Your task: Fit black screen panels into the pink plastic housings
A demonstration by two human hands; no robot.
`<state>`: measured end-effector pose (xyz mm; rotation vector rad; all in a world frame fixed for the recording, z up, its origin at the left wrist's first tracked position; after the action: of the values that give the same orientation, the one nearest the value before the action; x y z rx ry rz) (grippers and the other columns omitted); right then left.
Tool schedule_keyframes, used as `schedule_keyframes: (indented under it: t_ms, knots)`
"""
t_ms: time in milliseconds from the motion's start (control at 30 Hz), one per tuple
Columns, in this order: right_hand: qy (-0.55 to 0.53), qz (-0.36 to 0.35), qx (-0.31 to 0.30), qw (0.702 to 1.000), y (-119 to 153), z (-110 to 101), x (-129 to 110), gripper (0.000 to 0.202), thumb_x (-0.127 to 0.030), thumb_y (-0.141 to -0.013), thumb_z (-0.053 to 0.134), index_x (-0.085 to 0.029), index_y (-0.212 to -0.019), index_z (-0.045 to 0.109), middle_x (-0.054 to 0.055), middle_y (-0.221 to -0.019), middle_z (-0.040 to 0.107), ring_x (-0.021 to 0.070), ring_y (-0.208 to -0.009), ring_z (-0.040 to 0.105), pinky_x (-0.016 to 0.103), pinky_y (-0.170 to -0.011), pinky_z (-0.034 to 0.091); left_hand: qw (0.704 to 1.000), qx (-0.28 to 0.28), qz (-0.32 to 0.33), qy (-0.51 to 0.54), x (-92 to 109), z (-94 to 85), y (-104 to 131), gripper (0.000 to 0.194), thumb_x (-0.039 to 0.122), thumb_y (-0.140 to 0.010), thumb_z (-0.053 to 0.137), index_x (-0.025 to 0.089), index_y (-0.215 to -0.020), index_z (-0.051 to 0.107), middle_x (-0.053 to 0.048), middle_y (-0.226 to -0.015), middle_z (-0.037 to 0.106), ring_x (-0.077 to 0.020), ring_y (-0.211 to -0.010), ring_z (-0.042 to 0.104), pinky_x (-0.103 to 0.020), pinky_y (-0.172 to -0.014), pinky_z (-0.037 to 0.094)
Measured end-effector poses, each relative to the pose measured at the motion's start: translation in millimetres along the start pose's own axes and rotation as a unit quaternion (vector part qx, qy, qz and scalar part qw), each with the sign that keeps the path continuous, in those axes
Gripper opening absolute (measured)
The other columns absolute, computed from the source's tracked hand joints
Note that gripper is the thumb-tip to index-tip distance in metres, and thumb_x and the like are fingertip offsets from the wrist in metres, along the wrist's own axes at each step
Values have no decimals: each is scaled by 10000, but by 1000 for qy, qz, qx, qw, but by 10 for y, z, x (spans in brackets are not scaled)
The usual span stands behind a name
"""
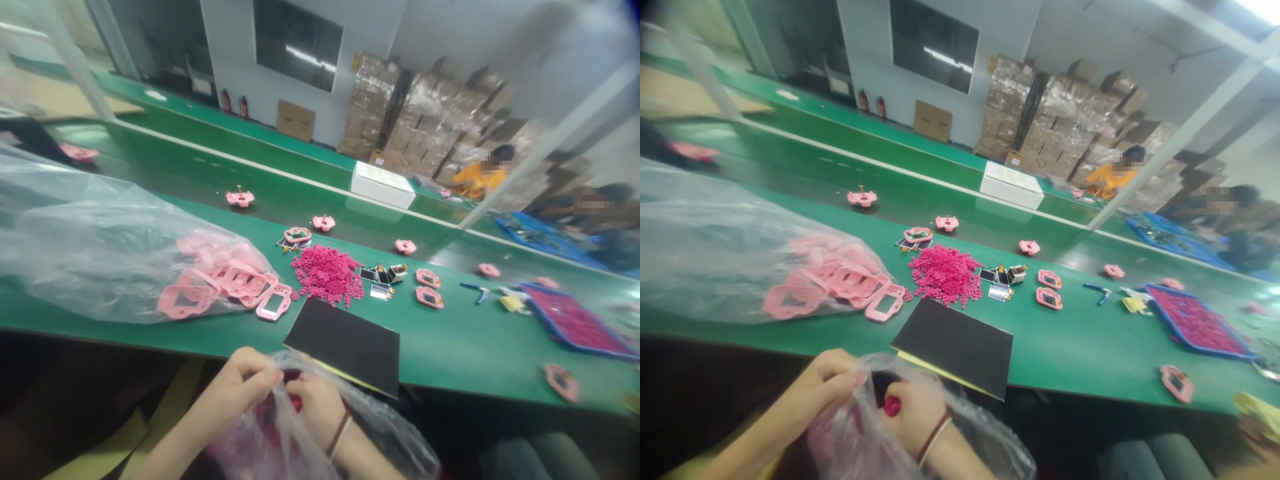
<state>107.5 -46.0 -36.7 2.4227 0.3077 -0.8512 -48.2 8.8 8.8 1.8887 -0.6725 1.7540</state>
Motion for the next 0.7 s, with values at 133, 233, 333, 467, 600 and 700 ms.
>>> schedule_keyframes:
  t_ms: [133,233,333,467,600,700]
  knots:
    - [-48,6,61,997,233,-251,-4,217,-438,-713,693,-254,-663,589,8,-765,657,207,-728,591,344,-684,486,997,57,-43,38,17,-21,-24,603,485,-881,525,201,-435,236,48,-397,220,-68,-408,190,-264,-446,138]
    - [-126,-33,60,990,422,-658,-51,168,-408,-687,683,-248,-681,631,-13,-726,655,164,-699,581,290,-693,487,987,123,-68,80,46,-29,-68,590,486,-846,567,209,-438,244,57,-409,211,-70,-419,182,-264,-448,146]
    - [-189,-61,41,979,419,-1169,-64,242,-455,-756,642,-214,-743,665,-5,-740,676,142,-691,613,258,-683,505,971,184,-80,130,43,-53,-126,579,499,-818,614,213,-449,272,63,-423,229,-73,-429,203,-258,-456,182]
    - [-205,-81,80,972,76,-1884,49,303,-466,-813,571,-173,-758,624,17,-782,665,140,-744,627,260,-709,521,957,212,-100,174,2,-92,-167,577,522,-800,661,214,-476,297,70,-433,247,-79,-441,224,-251,-469,216]
    - [-130,-18,190,973,-503,-2429,272,323,-434,-970,488,-158,-872,625,-6,-748,611,104,-629,560,240,-593,476,956,196,-116,182,-3,-93,-164,581,557,-793,659,217,-483,304,73,-442,244,-83,-448,226,-255,-479,220]
    - [-23,40,264,964,-940,-2594,403,345,-475,-996,571,-139,-984,645,12,-866,646,120,-726,611,277,-676,533,961,184,-124,167,0,-78,-159,593,593,-791,638,219,-471,308,66,-432,255,-88,-449,248,-264,-497,235]
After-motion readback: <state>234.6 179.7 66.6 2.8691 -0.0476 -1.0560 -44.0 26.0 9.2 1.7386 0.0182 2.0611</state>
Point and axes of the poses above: each hand's wrist, its own y-axis away from the middle knuckle, its own z-axis out of the palm, x = y × z, the point moved 2 cm from there along -y, towards the middle knuckle
